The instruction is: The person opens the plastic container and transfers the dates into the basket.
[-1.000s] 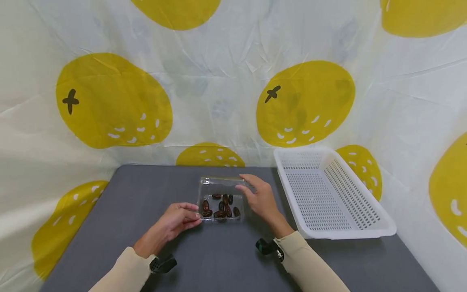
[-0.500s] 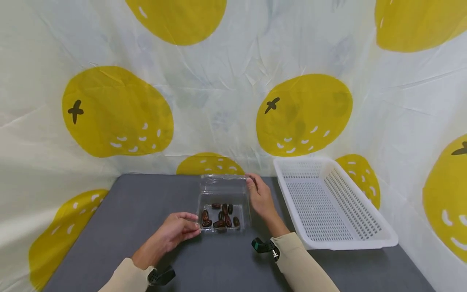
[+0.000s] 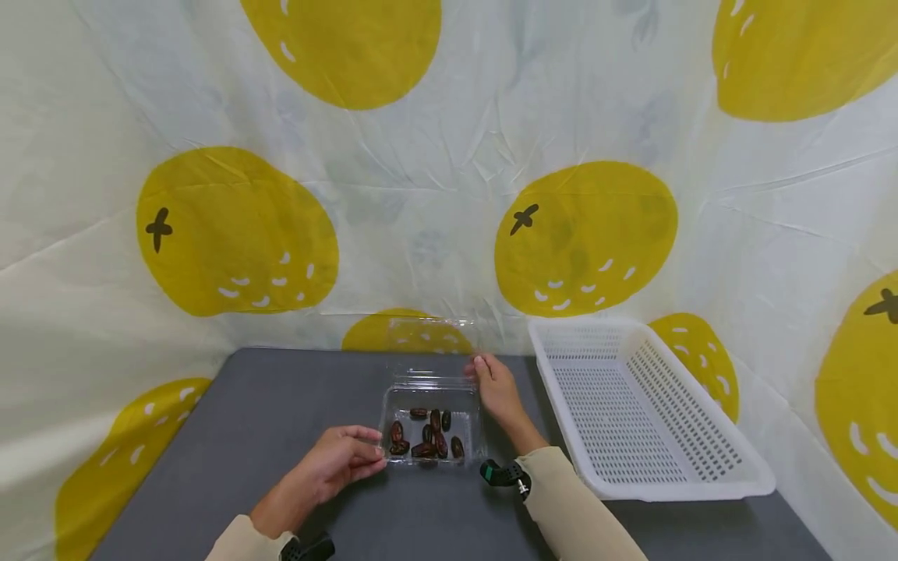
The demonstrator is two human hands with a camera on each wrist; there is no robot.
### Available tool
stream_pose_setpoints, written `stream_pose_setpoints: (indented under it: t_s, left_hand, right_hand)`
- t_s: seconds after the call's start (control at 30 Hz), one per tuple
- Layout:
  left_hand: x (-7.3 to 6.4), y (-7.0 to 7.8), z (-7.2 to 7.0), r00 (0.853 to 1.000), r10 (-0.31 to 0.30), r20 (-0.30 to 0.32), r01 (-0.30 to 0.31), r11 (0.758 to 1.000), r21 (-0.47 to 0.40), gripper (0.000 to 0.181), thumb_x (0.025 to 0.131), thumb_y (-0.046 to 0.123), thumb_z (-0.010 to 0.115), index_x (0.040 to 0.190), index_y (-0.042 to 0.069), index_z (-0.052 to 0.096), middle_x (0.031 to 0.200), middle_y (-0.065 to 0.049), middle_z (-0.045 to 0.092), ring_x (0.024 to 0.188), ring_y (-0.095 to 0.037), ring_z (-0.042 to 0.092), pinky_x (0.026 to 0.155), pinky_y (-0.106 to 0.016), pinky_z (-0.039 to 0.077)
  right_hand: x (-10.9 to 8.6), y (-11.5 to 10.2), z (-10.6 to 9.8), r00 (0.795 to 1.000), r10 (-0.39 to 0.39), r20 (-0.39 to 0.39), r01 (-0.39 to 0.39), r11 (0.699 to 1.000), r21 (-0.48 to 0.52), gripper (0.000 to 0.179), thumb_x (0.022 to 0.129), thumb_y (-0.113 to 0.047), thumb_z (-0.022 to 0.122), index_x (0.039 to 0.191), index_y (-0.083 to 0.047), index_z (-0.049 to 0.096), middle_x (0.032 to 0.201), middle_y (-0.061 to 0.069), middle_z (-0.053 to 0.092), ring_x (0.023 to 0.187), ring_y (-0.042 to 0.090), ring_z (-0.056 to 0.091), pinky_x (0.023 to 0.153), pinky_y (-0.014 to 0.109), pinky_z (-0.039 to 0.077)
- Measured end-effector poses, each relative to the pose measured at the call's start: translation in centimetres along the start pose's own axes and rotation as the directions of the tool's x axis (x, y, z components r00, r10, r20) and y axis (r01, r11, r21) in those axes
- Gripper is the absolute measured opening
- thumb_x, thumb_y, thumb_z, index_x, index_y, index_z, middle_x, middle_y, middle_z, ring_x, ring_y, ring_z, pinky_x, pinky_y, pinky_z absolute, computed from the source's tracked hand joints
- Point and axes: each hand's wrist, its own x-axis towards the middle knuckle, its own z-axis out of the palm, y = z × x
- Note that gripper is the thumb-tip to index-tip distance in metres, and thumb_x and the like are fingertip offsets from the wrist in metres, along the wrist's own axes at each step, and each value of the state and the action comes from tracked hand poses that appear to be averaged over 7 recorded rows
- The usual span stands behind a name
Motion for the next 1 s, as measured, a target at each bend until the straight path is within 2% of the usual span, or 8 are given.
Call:
stream_pose_setpoints:
  t_s: [0.1, 0.27, 0.47, 0.7, 0.77, 0.83, 0.93, 1.0]
  left_hand:
    - [-0.1, -0.2, -0.1, 1.0, -0.002, -0.001, 0.002, 1.0, 0.0, 0.031, 0.09, -0.013, 0.065, 0.12, -0.012, 0.06, 0.084, -0.009, 0.067, 0.075, -0.013, 0.072, 0.077, -0.027, 0.065]
    - [-0.2, -0.5, -0.1, 1.0, 0.007, 0.013, -0.007, 1.0, -0.01, 0.028, 0.089, -0.011, 0.067, 0.117, -0.009, 0.062, 0.084, -0.008, 0.067, 0.075, -0.013, 0.072, 0.078, -0.027, 0.065]
    - [-0.2, -0.6, -0.2, 1.0, 0.019, 0.004, -0.018, 1.0, -0.014, 0.031, 0.09, -0.013, 0.065, 0.12, -0.012, 0.06, 0.086, -0.009, 0.066, 0.077, -0.014, 0.072, 0.078, -0.027, 0.065]
    - [0.0, -1.1, -0.5, 0.999, 0.03, 0.02, -0.03, 0.999, -0.027, 0.034, 0.089, -0.012, 0.066, 0.122, -0.011, 0.059, 0.087, -0.009, 0.067, 0.078, -0.014, 0.072, 0.079, -0.026, 0.065]
    - [0.0, -1.2, -0.5, 0.999, 0.03, 0.022, -0.029, 0.999, -0.029, 0.034, 0.089, -0.012, 0.066, 0.122, -0.011, 0.059, 0.087, -0.008, 0.068, 0.078, -0.014, 0.072, 0.079, -0.026, 0.065]
    - [0.0, -1.3, -0.5, 0.999, 0.026, 0.025, -0.025, 0.999, -0.031, 0.033, 0.09, -0.011, 0.066, 0.121, -0.01, 0.059, 0.087, -0.008, 0.068, 0.079, -0.014, 0.072, 0.079, -0.027, 0.065]
    - [0.0, -1.4, -0.4, 0.999, 0.021, 0.037, -0.02, 0.999, -0.033, 0.033, 0.09, -0.011, 0.066, 0.122, -0.01, 0.059, 0.088, -0.008, 0.068, 0.08, -0.014, 0.072, 0.081, -0.027, 0.065]
    - [0.0, -1.4, -0.3, 0.999, 0.023, 0.039, -0.021, 0.999, -0.034, 0.033, 0.091, -0.01, 0.066, 0.123, -0.01, 0.059, 0.088, -0.008, 0.069, 0.081, -0.015, 0.073, 0.081, -0.027, 0.065]
  right_hand:
    - [-0.3, 0.7, 0.3, 0.998, 0.052, 0.025, -0.054, 0.994, 0.092, 0.032, 0.111, -0.011, 0.046, 0.12, 0.014, 0.064, 0.102, 0.028, 0.075, 0.09, 0.034, 0.078, 0.076, 0.034, 0.065]
    - [-0.7, 0.7, 0.4, 0.995, 0.094, 0.031, -0.099, 0.967, 0.235, 0.036, 0.111, -0.011, 0.047, 0.118, 0.02, 0.061, 0.088, 0.023, 0.076, 0.07, 0.016, 0.075, 0.061, 0.03, 0.065]
    - [-0.1, 0.4, 0.8, 0.969, 0.237, 0.067, -0.246, 0.946, 0.21, 0.036, 0.111, -0.015, 0.048, 0.114, 0.015, 0.067, 0.088, 0.021, 0.077, 0.064, 0.013, 0.072, 0.062, 0.032, 0.065]
    - [-0.1, 0.5, 1.3, 0.93, 0.345, 0.124, -0.363, 0.916, 0.173, 0.034, 0.109, -0.01, 0.047, 0.084, 0.009, 0.062, 0.082, 0.022, 0.075, 0.062, 0.014, 0.069, 0.061, 0.031, 0.065]
    - [-0.2, 0.6, 1.2, 0.931, 0.345, 0.122, -0.361, 0.922, 0.142, 0.032, 0.109, -0.009, 0.046, 0.091, 0.011, 0.064, 0.083, 0.021, 0.076, 0.062, 0.014, 0.069, 0.06, 0.03, 0.064]
    - [-0.3, 0.7, 1.2, 0.933, 0.339, 0.122, -0.353, 0.927, 0.124, 0.031, 0.108, -0.008, 0.047, 0.111, 0.016, 0.066, 0.087, 0.022, 0.076, 0.063, 0.014, 0.07, 0.06, 0.03, 0.064]
    - [-0.4, 0.9, 1.1, 0.933, 0.34, 0.121, -0.354, 0.926, 0.129, 0.039, 0.107, -0.005, 0.047, 0.138, 0.018, 0.054, 0.093, 0.026, 0.075, 0.063, 0.013, 0.069, 0.061, 0.029, 0.064]
    - [-0.4, 1.1, 1.0, 0.933, 0.341, 0.117, -0.355, 0.926, 0.129, 0.043, 0.107, -0.006, 0.048, 0.143, 0.018, 0.05, 0.095, 0.027, 0.075, 0.063, 0.012, 0.068, 0.062, 0.029, 0.064]
